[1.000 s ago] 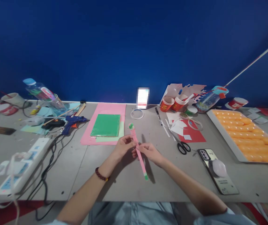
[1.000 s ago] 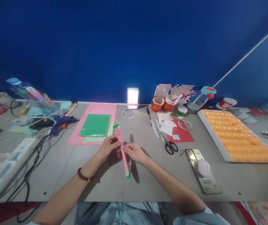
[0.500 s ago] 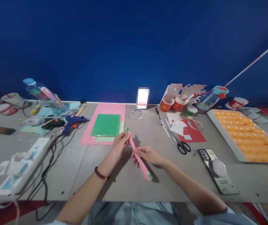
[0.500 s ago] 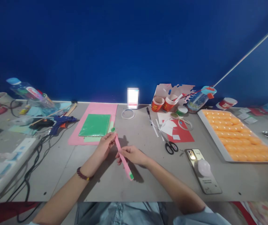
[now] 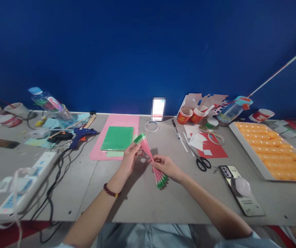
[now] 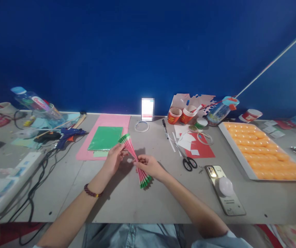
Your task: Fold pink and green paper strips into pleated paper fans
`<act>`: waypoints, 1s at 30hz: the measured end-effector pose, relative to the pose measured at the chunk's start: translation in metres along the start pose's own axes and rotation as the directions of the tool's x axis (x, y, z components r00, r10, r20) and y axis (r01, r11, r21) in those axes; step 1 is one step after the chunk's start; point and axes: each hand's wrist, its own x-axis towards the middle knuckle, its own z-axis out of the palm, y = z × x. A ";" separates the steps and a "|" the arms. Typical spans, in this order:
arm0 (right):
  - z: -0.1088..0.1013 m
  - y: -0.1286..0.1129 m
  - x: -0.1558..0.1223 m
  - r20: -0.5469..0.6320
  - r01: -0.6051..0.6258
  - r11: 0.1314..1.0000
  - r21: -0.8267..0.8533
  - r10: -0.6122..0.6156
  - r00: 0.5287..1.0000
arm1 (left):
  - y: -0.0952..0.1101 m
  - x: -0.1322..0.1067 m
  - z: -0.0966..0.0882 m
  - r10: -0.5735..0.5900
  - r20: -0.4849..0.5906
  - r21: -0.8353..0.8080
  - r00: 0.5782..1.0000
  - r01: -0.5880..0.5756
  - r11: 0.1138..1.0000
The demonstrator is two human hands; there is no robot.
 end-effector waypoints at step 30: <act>-0.006 0.013 0.002 0.181 -0.180 0.847 0.501 0.101 0.978 | -0.007 -0.010 0.002 -0.039 0.198 0.105 0.979 0.018 0.994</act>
